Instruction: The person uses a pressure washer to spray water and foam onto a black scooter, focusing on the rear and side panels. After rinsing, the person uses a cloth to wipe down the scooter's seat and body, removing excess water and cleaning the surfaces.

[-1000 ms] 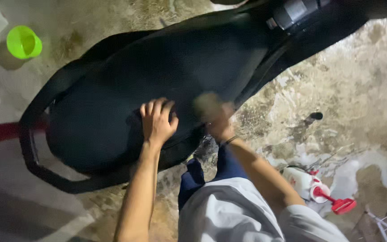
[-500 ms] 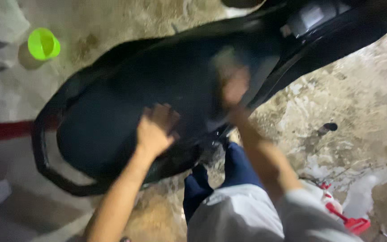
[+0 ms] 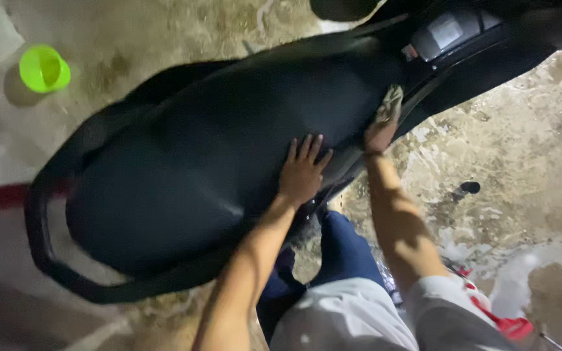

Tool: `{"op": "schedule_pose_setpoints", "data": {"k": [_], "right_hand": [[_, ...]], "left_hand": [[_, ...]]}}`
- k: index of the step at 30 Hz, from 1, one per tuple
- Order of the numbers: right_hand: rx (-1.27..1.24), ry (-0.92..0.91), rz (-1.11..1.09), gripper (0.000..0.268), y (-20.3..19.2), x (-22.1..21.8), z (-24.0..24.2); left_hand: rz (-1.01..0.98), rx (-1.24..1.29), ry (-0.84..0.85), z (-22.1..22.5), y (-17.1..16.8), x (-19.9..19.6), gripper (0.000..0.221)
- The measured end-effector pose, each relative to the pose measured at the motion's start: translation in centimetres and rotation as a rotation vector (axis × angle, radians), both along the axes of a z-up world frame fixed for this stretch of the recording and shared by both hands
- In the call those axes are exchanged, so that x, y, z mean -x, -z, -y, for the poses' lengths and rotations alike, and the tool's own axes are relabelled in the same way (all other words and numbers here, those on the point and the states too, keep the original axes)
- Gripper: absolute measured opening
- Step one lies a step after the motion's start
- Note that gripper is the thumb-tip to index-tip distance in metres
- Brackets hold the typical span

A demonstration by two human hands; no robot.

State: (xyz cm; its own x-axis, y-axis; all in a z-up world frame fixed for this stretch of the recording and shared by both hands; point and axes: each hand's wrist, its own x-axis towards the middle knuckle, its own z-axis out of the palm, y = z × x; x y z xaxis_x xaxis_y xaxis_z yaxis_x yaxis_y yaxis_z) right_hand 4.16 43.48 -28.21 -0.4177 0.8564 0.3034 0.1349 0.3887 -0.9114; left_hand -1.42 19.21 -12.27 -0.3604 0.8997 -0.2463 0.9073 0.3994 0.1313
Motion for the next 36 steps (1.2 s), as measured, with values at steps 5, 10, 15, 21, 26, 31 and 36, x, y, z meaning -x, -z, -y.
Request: {"op": "schedule_pose_setpoints", "data": {"k": [5, 10, 15, 21, 26, 31, 36], "right_hand": [[0.617, -0.177, -0.33, 0.062, -3.8, -4.8, 15.7], [0.029, 0.102, -0.134, 0.044, 2.7, -2.1, 0.7], [0.184, 0.047, -0.247, 0.04, 6.5, 2.2, -10.8], [0.209, -0.052, -0.011, 0.041, 6.2, -6.9, 9.2], [0.541, -0.583, 0.191, 0.045, 2.4, -16.2, 19.3], [0.707, -1.047, 0.253, 0.051, -4.8, -17.8, 13.9], [-0.188, -1.119, 0.564, 0.055, -16.5, -19.4, 15.0]], "left_hand": [[0.099, -0.019, -0.149, 5.7, -3.3, 1.3, 0.056], [0.137, 0.022, -0.218, 7.1, -3.1, 0.0, 0.055], [0.088, -0.062, -0.263, 6.3, -3.6, 0.8, 0.053], [0.119, -0.181, -0.266, 7.1, -3.1, 0.9, 0.053], [0.102, -0.276, -0.34, 6.6, -3.2, -1.3, 0.051], [0.378, -0.374, -0.273, 6.5, -3.2, -6.9, 0.079], [1.3, -0.324, -0.374, 9.2, -2.7, -9.7, 0.1]]}}
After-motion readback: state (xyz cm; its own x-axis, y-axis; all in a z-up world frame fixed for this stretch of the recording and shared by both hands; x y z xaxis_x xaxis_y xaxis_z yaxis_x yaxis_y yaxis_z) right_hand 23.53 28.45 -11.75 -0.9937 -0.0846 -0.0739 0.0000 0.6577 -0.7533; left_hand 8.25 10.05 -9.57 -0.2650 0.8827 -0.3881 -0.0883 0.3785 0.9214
